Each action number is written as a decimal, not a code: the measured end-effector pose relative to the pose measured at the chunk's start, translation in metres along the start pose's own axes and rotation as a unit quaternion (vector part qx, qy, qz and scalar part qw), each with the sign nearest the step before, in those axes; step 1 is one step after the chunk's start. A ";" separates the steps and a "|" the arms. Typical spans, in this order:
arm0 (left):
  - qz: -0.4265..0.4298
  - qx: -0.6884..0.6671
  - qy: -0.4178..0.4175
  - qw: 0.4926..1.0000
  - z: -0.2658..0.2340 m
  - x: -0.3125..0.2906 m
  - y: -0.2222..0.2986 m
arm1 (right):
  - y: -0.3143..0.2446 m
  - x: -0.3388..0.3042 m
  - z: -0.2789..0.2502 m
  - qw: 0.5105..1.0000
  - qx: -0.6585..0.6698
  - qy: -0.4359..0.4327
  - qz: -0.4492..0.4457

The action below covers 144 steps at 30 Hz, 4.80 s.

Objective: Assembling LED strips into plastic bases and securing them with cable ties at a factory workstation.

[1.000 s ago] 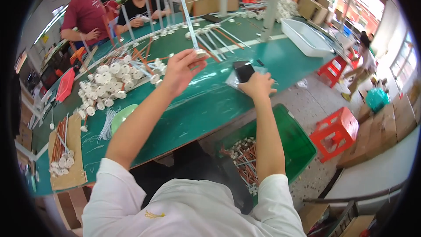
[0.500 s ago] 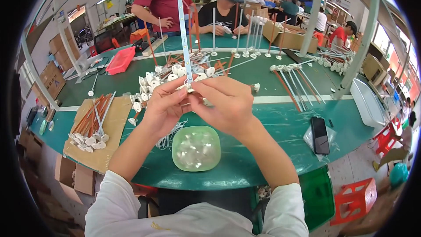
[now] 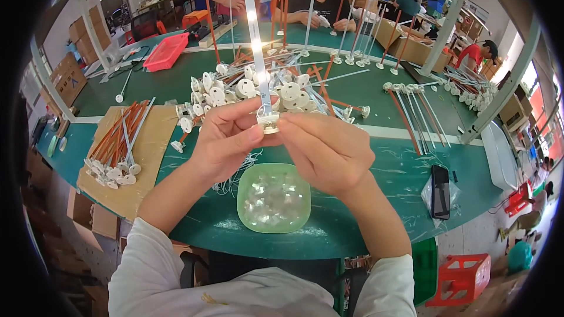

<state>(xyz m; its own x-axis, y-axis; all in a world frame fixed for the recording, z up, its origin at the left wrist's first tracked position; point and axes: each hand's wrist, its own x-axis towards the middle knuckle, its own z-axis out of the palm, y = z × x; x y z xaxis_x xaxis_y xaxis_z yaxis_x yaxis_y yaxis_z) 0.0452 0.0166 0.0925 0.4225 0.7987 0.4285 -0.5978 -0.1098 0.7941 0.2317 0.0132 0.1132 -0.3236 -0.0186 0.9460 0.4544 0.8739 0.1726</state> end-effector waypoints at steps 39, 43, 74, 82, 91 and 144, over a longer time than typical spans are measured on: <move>0.076 0.004 0.251 0.965 -0.050 -0.215 -0.041 | -0.036 -0.068 0.028 0.781 0.269 -0.510 0.242; 0.061 0.073 0.247 0.964 -0.046 -0.213 -0.043 | -0.038 -0.078 0.017 0.836 0.248 -0.426 0.242; 0.151 0.001 0.242 0.959 0.006 -0.189 -0.091 | -0.126 -0.075 -0.025 0.759 0.357 -0.091 0.538; 0.046 -0.107 0.176 0.978 0.061 -0.196 -0.085 | -0.225 -0.127 0.000 0.888 0.268 -0.069 0.366; 0.085 -0.126 0.191 0.970 0.073 -0.209 -0.094 | -0.235 -0.126 -0.020 0.824 0.304 -0.099 0.469; -0.043 0.551 0.346 0.758 -0.062 -0.220 0.093 | -0.155 -0.114 -0.071 0.947 0.013 -0.026 0.320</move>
<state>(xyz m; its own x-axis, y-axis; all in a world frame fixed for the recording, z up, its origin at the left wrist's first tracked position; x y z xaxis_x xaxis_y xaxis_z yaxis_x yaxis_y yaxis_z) -0.1460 -0.1328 0.0451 -0.2595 0.9082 0.3282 0.5051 -0.1620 0.8477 0.2571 -0.1542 -0.0018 -0.0297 0.5427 0.8394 0.5516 0.7092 -0.4390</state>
